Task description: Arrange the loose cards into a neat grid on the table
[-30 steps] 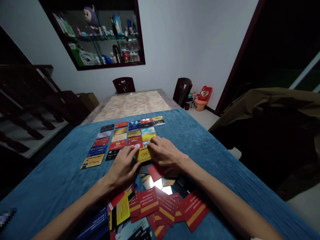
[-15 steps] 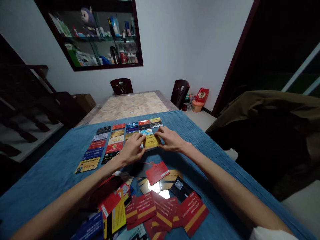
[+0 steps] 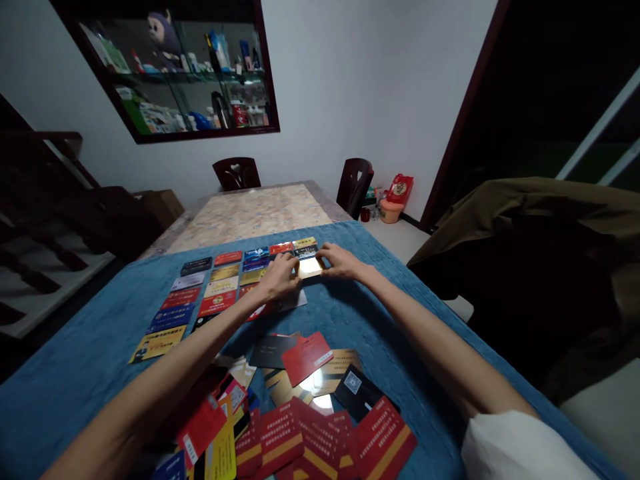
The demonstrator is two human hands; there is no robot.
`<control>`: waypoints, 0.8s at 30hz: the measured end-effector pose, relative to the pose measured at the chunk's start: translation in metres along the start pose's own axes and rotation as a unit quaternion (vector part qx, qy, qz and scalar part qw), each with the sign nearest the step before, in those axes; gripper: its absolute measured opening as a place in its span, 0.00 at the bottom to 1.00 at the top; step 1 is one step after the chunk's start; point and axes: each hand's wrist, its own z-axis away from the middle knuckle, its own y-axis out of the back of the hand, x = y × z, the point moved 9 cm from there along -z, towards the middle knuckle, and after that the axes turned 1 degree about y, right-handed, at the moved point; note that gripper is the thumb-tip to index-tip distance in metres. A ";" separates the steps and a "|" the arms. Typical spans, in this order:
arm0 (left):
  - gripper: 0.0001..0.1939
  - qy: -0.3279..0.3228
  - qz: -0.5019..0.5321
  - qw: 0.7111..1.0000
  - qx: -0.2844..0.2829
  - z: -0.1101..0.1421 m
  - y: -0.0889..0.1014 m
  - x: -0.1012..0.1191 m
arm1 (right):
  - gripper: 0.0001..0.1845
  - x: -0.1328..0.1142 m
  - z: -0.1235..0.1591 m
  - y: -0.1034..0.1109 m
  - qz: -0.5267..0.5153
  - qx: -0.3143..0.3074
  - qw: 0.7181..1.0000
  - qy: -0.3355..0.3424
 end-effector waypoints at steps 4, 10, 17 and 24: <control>0.12 0.012 0.006 1.000 -0.009 -0.016 -0.008 -0.002 | 0.25 0.017 -0.012 -0.006 0.015 -0.018 1.000 -0.017; 0.15 0.026 0.012 1.000 -0.011 -0.035 -0.021 -0.008 | 0.26 0.033 -0.025 -0.014 0.026 -0.044 0.998 -0.034; 0.15 0.041 0.018 0.999 -0.012 -0.044 -0.029 -0.014 | 0.27 0.041 -0.032 -0.020 0.020 -0.054 0.998 -0.041; 0.15 0.044 0.025 0.999 -0.017 -0.048 -0.032 -0.018 | 0.25 0.045 -0.036 -0.023 0.015 -0.058 0.997 -0.051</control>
